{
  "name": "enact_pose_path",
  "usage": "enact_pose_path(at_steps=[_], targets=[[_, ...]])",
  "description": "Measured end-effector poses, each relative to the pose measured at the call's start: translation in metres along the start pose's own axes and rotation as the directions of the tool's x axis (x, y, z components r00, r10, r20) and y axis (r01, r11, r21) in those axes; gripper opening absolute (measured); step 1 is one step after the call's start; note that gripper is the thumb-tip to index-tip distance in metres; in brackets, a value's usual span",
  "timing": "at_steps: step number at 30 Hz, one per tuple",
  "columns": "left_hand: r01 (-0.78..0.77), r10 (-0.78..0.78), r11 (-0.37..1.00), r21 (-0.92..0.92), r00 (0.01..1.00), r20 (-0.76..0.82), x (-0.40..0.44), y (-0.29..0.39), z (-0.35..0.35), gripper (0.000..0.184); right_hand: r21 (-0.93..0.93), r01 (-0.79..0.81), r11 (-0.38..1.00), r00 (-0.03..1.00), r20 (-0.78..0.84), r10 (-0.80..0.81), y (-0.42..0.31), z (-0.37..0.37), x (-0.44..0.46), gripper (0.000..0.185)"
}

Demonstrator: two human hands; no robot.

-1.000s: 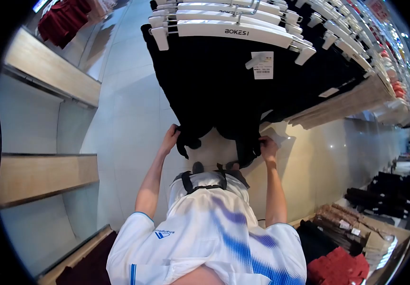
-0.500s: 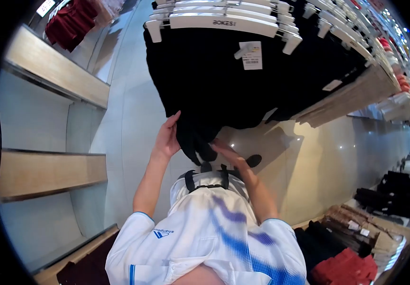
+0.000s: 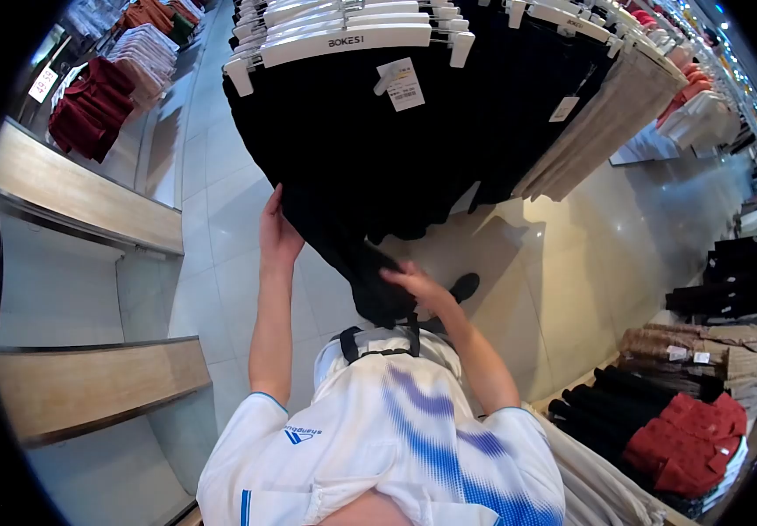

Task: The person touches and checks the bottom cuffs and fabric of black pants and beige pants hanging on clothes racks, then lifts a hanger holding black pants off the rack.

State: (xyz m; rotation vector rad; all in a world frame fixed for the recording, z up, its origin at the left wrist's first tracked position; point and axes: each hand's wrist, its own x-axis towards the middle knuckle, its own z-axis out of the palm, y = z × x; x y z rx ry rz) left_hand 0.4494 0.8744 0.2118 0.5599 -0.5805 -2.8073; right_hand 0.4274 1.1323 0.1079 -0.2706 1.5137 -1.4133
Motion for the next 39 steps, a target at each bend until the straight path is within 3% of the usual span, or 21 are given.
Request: enact_pose_path(at_steps=[2,5,6,7,8,9,11,15,17,18,23,26,27,28,29,31,32,35,36,37,39], targets=[[-0.043,0.045,0.998,-0.044,0.998,0.053,0.007,0.005,-0.032,0.032,0.384,0.026,0.923,0.974,-0.218,0.064,-0.027,0.003,-0.024,0.032],[-0.034,0.034,0.999,-0.003,0.998,0.043,-0.007,-0.005,-0.071,0.032,0.57,0.183,0.801,0.977,-0.193,-0.086,-0.063,0.009,-0.046,0.021],[-0.175,0.215,0.908,0.381,0.975,-0.065,-0.023,-0.021,-0.072,0.033,0.577,0.195,0.793,0.977,-0.186,-0.105,-0.073,0.011,-0.048,0.017],[-0.23,0.414,0.66,0.715,0.906,-0.091,-0.038,-0.035,-0.072,0.035,0.575,0.2,0.794,0.976,-0.191,-0.108,-0.076,0.01,-0.045,0.017],[-0.371,0.454,0.457,0.809,0.879,0.147,-0.055,-0.047,-0.067,0.039,0.606,0.201,0.769,0.976,-0.187,-0.107,-0.08,0.01,-0.042,0.015],[-0.506,0.435,0.233,0.83,0.818,0.376,-0.073,-0.053,-0.057,0.044,0.638,0.196,0.745,0.978,-0.181,-0.102,-0.082,0.012,-0.04,0.014],[-0.728,0.13,-0.036,0.685,0.676,0.725,-0.1,-0.051,-0.032,0.056,0.702,0.182,0.689,0.979,-0.195,-0.06,-0.092,0.022,-0.038,0.014],[-0.756,-0.059,-0.221,0.616,0.641,0.766,-0.129,-0.071,0.003,0.058,0.872,0.12,0.475,0.99,-0.072,-0.117,-0.111,0.036,-0.032,0.018],[-0.598,0.004,0.012,0.802,0.802,0.598,-0.118,-0.076,-0.007,0.047,0.895,0.128,0.428,0.992,-0.106,-0.075,-0.117,0.039,-0.032,0.02],[-0.687,0.114,-0.007,0.727,0.722,0.683,-0.114,-0.076,-0.014,0.046,0.896,0.158,0.416,0.987,-0.128,-0.098,-0.116,0.037,-0.032,0.019],[-0.715,0.166,-0.102,0.692,0.673,0.721,-0.111,-0.071,-0.023,0.039,0.89,0.216,0.402,0.97,-0.15,-0.189,-0.098,0.019,-0.019,0.019],[-0.418,0.133,0.347,0.84,0.908,0.397,-0.11,-0.072,-0.027,0.016,0.876,0.202,0.438,0.825,0.089,-0.558,-0.1,0.022,-0.023,0.029],[-0.418,0.134,0.347,0.84,0.908,0.396,-0.106,-0.072,-0.026,0.016,0.549,0.417,0.724,0.865,0.004,-0.501,-0.112,0.039,-0.04,0.033],[-0.265,0.11,0.63,0.73,0.961,0.253,-0.099,-0.072,-0.022,0.014,0.092,0.489,0.868,0.871,-0.103,-0.48,-0.116,0.051,-0.051,0.038],[-0.097,0.038,0.844,0.528,0.992,0.121,-0.092,-0.071,-0.018,0.013,0.034,0.513,0.858,0.857,-0.072,-0.51,-0.11,0.056,-0.053,0.047],[-0.083,0.038,0.88,0.467,0.994,0.104,-0.09,-0.064,0.002,0.01,-0.514,0.599,0.614,0.702,-0.031,-0.711,-0.116,0.062,-0.067,0.052],[-0.04,0.012,0.922,0.385,0.997,0.073,-0.089,-0.062,0.009,0.009,-0.645,0.548,0.533,0.64,-0.088,-0.764,-0.124,0.071,-0.077,0.052],[0.024,-0.048,0.949,0.314,0.997,0.068,-0.084,-0.064,0.011,0.007,-0.628,0.48,0.613,0.702,-0.145,-0.697,-0.119,0.076,-0.084,0.042],[0.023,-0.053,0.947,0.319,0.995,0.086,-0.08,-0.067,0.007,0.008,-0.709,0.492,0.505,0.595,-0.15,-0.79,-0.116,0.074,-0.08,0.034],[0.023,-0.06,0.945,0.325,0.993,0.103,-0.078,-0.069,0.003,0.008,-0.709,0.489,0.509,0.592,-0.158,-0.79,-0.111,0.069,-0.078,0.034],[0.036,-0.068,0.945,0.324,0.994,0.089,-0.077,-0.074,0.005,0.008,-0.586,0.498,0.639,0.667,-0.212,-0.714,-0.104,0.059,-0.078,0.028]])
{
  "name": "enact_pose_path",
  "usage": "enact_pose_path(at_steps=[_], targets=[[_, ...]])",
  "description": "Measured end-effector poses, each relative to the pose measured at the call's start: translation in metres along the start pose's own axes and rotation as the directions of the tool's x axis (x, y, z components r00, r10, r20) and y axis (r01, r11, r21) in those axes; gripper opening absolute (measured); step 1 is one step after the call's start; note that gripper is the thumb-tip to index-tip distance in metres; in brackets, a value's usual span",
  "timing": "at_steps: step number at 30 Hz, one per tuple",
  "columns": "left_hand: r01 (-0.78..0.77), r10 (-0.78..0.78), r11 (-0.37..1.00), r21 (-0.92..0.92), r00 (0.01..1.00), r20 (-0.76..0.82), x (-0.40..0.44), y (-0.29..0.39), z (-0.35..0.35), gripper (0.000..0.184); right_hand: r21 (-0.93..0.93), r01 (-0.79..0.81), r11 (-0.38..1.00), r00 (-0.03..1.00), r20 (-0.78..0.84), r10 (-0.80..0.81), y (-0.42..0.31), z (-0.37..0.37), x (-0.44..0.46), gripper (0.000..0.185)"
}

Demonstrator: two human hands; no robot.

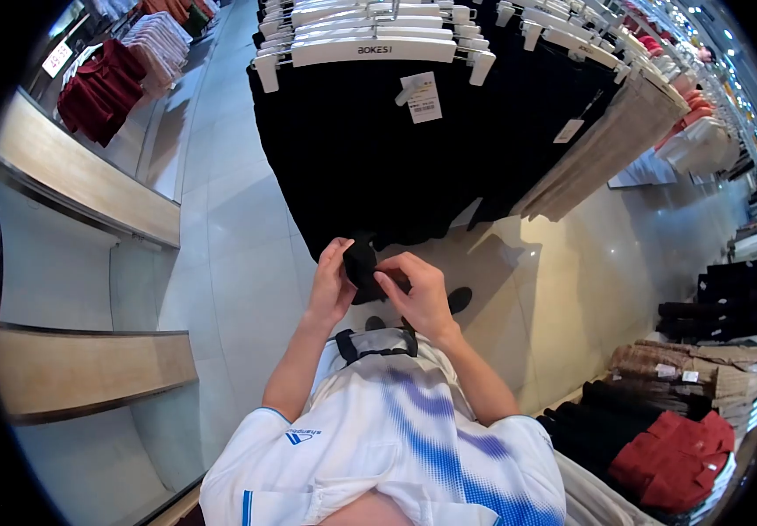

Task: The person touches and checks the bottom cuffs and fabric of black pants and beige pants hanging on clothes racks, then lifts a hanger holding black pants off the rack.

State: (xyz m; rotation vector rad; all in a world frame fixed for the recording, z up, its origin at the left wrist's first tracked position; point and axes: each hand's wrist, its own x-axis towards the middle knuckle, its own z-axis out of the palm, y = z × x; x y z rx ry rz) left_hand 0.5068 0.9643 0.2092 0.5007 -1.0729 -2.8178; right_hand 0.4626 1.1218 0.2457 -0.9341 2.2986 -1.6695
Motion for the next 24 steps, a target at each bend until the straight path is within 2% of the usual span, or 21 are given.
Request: enact_pose_path(at_steps=[4,12,14,16,17,19,23,24], targets=[[-0.021,0.017,0.999,-0.049,0.997,-0.073,0.0,-0.007,0.012,0.01,-0.056,0.087,0.995,0.995,-0.048,-0.089,-0.007,0.001,-0.001,0.027],[-0.044,0.045,0.999,0.025,0.999,-0.025,0.004,-0.007,0.013,0.017,-0.127,0.13,0.983,0.991,-0.016,-0.133,0.003,-0.001,0.001,0.03],[-0.038,0.038,0.999,0.011,0.999,-0.009,0.002,-0.007,0.013,0.018,-0.218,0.148,0.965,0.989,0.01,-0.15,0.004,-0.002,0.003,0.028],[-0.157,0.156,0.975,0.154,0.988,0.021,0.002,-0.011,0.012,0.023,-0.238,0.162,0.958,0.985,-0.025,-0.173,0.007,-0.001,0.006,0.026],[-0.158,0.157,0.975,0.156,0.987,0.019,0.001,-0.012,0.012,0.023,-0.259,0.175,0.95,0.979,-0.062,-0.197,0.008,0.0,0.008,0.024],[-0.278,0.236,0.908,0.314,0.958,0.165,0.001,-0.012,0.012,0.028,-0.273,0.179,0.945,0.977,-0.068,-0.204,0.014,0.002,0.008,0.023],[-0.355,0.314,0.825,0.439,0.935,0.165,0.006,-0.016,0.003,0.022,-0.263,0.212,0.941,0.969,-0.073,-0.238,0.02,0.008,0.014,0.017],[-0.328,0.317,0.813,0.482,0.943,0.106,0.007,-0.014,0.002,0.019,-0.263,0.215,0.94,0.968,-0.066,-0.24,0.019,0.008,0.016,0.017]])
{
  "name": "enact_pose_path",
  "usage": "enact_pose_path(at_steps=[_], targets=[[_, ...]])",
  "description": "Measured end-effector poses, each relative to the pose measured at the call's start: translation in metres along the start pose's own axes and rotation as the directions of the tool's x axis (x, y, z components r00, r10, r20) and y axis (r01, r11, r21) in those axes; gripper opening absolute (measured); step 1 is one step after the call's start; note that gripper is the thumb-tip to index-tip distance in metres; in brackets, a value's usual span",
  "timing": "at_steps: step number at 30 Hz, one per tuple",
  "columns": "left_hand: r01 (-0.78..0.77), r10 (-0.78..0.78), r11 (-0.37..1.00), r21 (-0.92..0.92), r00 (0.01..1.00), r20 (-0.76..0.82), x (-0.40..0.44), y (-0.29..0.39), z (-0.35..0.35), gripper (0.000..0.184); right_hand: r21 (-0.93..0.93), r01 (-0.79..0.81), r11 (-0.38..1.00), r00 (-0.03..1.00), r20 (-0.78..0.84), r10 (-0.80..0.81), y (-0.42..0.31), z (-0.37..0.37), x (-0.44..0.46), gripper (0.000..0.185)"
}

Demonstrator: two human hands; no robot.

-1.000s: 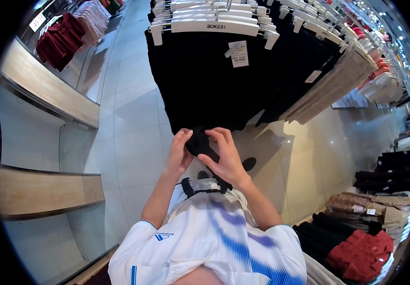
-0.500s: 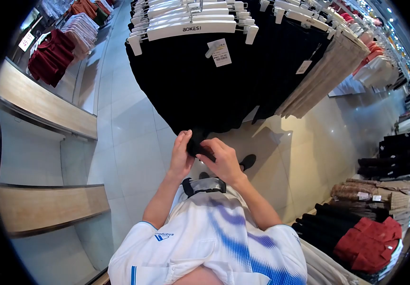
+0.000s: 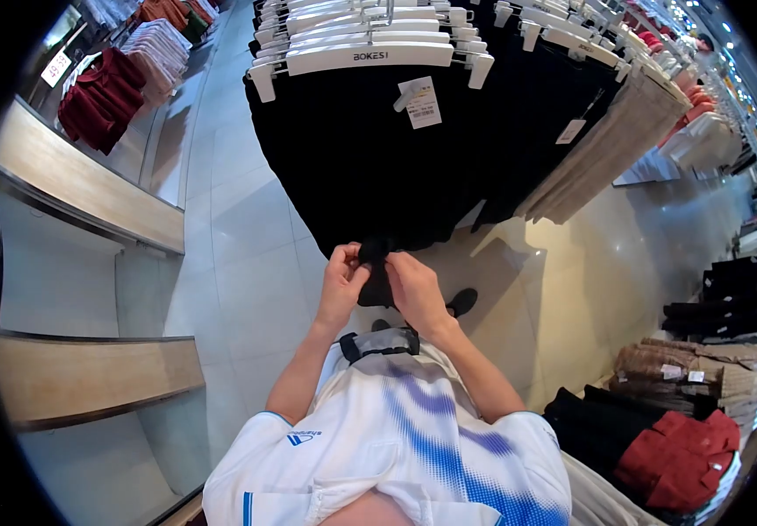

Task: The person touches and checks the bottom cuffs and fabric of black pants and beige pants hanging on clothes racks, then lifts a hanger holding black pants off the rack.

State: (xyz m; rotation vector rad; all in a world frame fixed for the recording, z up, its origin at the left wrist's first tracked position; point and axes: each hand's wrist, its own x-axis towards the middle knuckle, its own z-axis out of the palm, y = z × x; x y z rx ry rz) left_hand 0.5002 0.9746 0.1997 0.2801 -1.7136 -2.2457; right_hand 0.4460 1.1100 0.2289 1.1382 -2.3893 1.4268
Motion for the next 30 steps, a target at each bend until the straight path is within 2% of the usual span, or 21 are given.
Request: enact_pose_path(at_steps=[2,4,6,7,8,10,11,13,14,16,18,19,20,21,22,24,25,27,28,29,30], targets=[[0.03,-0.027,0.999,0.041,0.998,-0.058,0.003,0.003,-0.007,0.016,0.122,-0.143,0.982,0.986,-0.066,0.151,-0.001,0.0,0.005,0.011],[0.191,-0.197,0.98,-0.058,0.968,-0.152,0.009,0.008,-0.019,0.009,0.312,-0.388,0.867,0.918,0.045,0.394,0.007,-0.005,0.007,0.01],[0.273,-0.296,0.951,-0.146,0.939,-0.173,0.016,0.012,-0.03,0.007,0.546,-0.428,0.72,0.883,0.085,0.461,0.019,-0.008,0.011,0.011],[0.219,-0.292,0.91,-0.351,0.942,-0.167,0.018,0.014,-0.032,0.007,0.611,-0.463,0.642,0.858,0.129,0.497,0.021,-0.01,0.012,0.011],[0.157,-0.286,0.826,-0.541,0.944,-0.162,0.021,0.016,-0.034,0.008,0.608,-0.464,0.644,0.859,0.13,0.495,0.022,-0.009,0.013,0.011],[0.191,-0.303,0.839,-0.509,0.942,-0.147,0.027,0.018,-0.041,0.008,0.8,-0.539,0.263,0.748,0.31,0.587,0.017,-0.008,0.016,0.012],[0.21,-0.316,0.833,-0.512,0.94,-0.13,0.03,0.017,-0.043,0.012,0.799,-0.54,0.264,0.748,0.312,0.586,0.017,-0.007,0.018,0.012],[0.228,-0.33,0.826,-0.516,0.937,-0.114,0.036,0.018,-0.048,0.015,0.677,-0.537,0.504,0.82,0.279,0.5,0.019,-0.006,0.022,0.015],[0.262,-0.393,0.781,-0.567,0.912,-0.12,0.038,0.02,-0.05,0.02,0.676,-0.538,0.504,0.82,0.28,0.5,0.021,-0.009,0.022,0.015],[0.293,-0.455,0.731,-0.616,0.883,-0.12,0.039,0.033,-0.052,0.025,0.487,-0.546,0.682,0.827,0.445,0.345,0.027,-0.018,0.021,0.018],[0.431,-0.542,0.627,-0.649,0.84,0.034,0.038,0.05,-0.051,0.032,0.517,-0.566,0.642,0.819,0.436,0.372,0.027,-0.02,0.022,0.021],[0.431,-0.542,0.626,-0.649,0.84,0.035,0.037,0.056,-0.048,0.032,0.633,-0.667,0.392,0.737,0.483,0.473,0.022,-0.023,0.023,0.022],[0.427,-0.553,0.658,-0.62,0.833,-0.013,0.035,0.06,-0.045,0.03,0.705,-0.701,0.109,0.636,0.55,0.541,0.02,-0.024,0.024,0.022],[0.425,-0.561,0.688,-0.588,0.825,-0.061,0.034,0.061,-0.043,0.028,0.735,-0.678,0.004,0.66,0.607,0.443,0.025,-0.026,0.023,0.022],[0.426,-0.562,0.688,-0.588,0.825,-0.06,0.033,0.061,-0.042,0.028,0.735,-0.678,0.004,0.66,0.606,0.444,0.028,-0.024,0.022,0.022],[0.384,-0.507,0.731,-0.564,0.859,-0.072,0.031,0.058,-0.041,0.02,0.782,-0.612,-0.116,0.666,0.589,0.457,0.031,-0.022,0.021,0.02],[0.385,-0.508,0.731,-0.563,0.859,-0.072,0.03,0.058,-0.042,0.02,0.782,-0.612,-0.117,0.666,0.589,0.458,0.028,-0.023,0.021,0.02],[0.386,-0.425,0.797,-0.465,0.905,0.023,0.029,0.057,-0.046,0.014,0.81,-0.553,-0.194,0.61,0.553,0.567,0.018,-0.028,0.022,0.017],[0.385,-0.424,0.797,-0.465,0.906,0.023,0.029,0.052,-0.052,0.014,0.81,-0.553,-0.193,0.611,0.553,0.566,0.016,-0.03,0.022,0.017],[0.31,-0.294,0.924,-0.224,0.95,0.102,0.029,0.043,-0.06,0.014,0.838,-0.498,-0.224,0.64,0.529,0.557,0.016,-0.032,0.022,0.017],[0.18,-0.18,0.983,0.02,0.961,0.212,0.029,0.041,-0.065,0.015,0.861,-0.44,-0.255,0.667,0.504,0.548,0.015,-0.035,0.022,0.018]])
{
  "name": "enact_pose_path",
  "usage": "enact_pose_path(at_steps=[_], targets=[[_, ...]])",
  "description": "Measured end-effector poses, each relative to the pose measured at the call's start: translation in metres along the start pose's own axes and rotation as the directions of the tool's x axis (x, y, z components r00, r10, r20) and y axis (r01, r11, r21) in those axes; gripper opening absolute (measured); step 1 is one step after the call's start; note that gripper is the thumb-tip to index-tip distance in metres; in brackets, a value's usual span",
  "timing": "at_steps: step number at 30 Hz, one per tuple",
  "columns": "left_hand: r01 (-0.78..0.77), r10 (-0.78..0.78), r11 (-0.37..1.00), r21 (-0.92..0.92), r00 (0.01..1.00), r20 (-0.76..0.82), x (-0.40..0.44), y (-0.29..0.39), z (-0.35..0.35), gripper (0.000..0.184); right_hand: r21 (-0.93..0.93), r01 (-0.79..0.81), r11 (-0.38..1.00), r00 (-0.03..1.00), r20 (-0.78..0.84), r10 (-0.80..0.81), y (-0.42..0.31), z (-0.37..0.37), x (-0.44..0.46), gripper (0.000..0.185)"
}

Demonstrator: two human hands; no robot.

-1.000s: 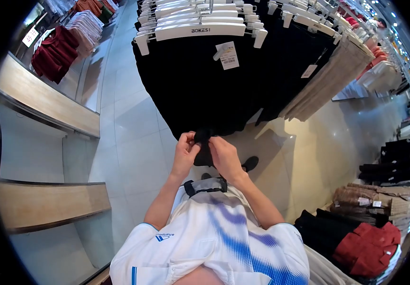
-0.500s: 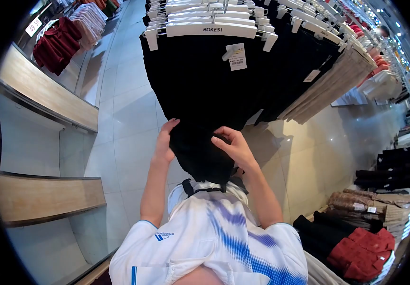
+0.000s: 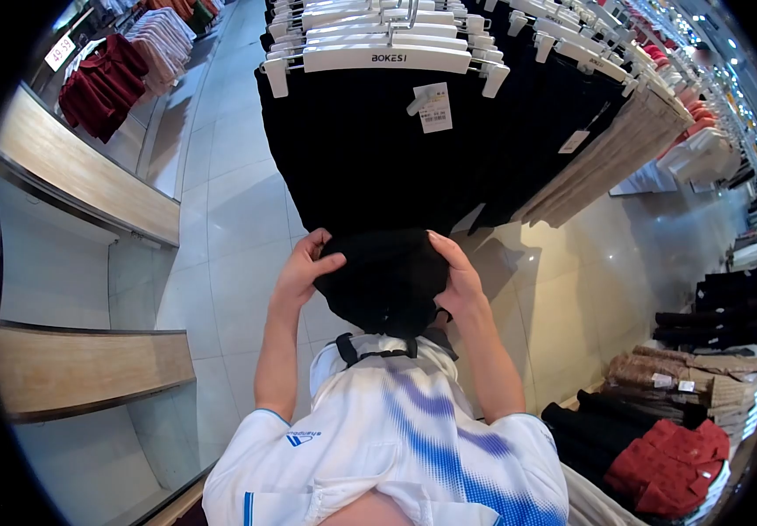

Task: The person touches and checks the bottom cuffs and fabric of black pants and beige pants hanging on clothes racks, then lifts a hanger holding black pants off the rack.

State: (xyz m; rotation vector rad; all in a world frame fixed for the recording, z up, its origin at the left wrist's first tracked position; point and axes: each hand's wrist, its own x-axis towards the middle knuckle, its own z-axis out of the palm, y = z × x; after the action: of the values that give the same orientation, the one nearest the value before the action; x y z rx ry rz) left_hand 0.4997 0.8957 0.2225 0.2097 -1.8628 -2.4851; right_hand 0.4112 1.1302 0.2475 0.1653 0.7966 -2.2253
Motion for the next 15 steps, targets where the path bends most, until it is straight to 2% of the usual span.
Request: enact_pose_path(at_steps=[1,2,3,4,5,6,7,8,9,11,12,13,14,15], targets=[[0.012,-0.011,0.979,0.204,1.0,-0.004,-0.002,-0.001,-0.003,0.017,-0.001,0.001,1.0,1.0,0.002,-0.001,-0.003,0.0,-0.001,0.018],[0.009,-0.009,0.979,0.206,1.0,-0.003,-0.003,-0.003,-0.004,0.017,0.005,0.029,1.0,0.996,0.079,-0.029,-0.007,0.001,-0.002,0.021],[-0.053,0.101,0.839,0.542,0.993,-0.058,-0.004,-0.009,-0.006,0.019,0.013,0.057,0.998,0.986,0.156,-0.059,-0.01,0.002,-0.004,0.025],[-0.076,0.223,0.583,0.809,0.972,-0.07,-0.004,-0.018,-0.009,0.021,0.013,0.062,0.998,0.985,0.16,-0.063,-0.011,0.006,-0.007,0.025],[-0.174,0.451,0.423,0.889,0.891,-0.04,-0.001,-0.044,-0.021,0.025,0.004,0.076,0.997,0.986,0.15,-0.076,-0.012,0.009,-0.011,0.026],[-0.178,0.457,0.418,0.891,0.889,-0.037,-0.001,-0.054,-0.027,0.025,-0.003,0.091,0.996,0.986,0.14,-0.089,-0.012,0.011,-0.015,0.027],[-0.078,0.368,0.632,0.771,0.906,-0.21,-0.001,-0.06,-0.031,0.02,-0.003,0.095,0.995,0.985,0.145,-0.094,-0.011,0.009,-0.015,0.027],[0.025,0.236,0.803,0.596,0.904,-0.356,-0.001,-0.069,-0.035,0.016,-0.053,0.078,0.996,0.967,0.245,-0.063,-0.008,0.004,-0.014,0.027],[0.02,0.242,0.801,0.598,0.904,-0.354,0.003,-0.084,-0.039,0.016,-0.106,0.067,0.992,0.939,0.342,-0.027,-0.007,0.001,-0.014,0.027],[-0.139,0.258,0.955,0.261,0.826,-0.502,0.011,-0.109,-0.043,0.019,-0.168,0.087,0.982,0.942,0.334,-0.026,-0.008,0.001,-0.015,0.027],[-0.145,0.263,0.954,0.261,0.823,-0.503,0.01,-0.102,-0.04,0.019,-0.229,0.098,0.969,0.948,0.318,-0.021,-0.009,0.002,-0.015,0.028],[-0.064,0.063,0.998,0.017,0.825,-0.562,0.007,-0.095,-0.037,0.019,-0.276,0.131,0.952,0.955,0.293,-0.046,-0.011,0.004,-0.015,0.023],[0.013,-0.146,0.973,-0.231,0.81,-0.568,0.005,-0.088,-0.035,0.02,-0.281,0.133,0.951,0.953,0.299,-0.045,-0.012,-0.001,-0.012,0.023],[0.006,-0.14,0.973,-0.231,0.81,-0.57,0.003,-0.081,-0.032,0.02,-0.507,0.287,0.813,0.94,0.313,-0.137,-0.012,-0.009,-0.006,0.018]])
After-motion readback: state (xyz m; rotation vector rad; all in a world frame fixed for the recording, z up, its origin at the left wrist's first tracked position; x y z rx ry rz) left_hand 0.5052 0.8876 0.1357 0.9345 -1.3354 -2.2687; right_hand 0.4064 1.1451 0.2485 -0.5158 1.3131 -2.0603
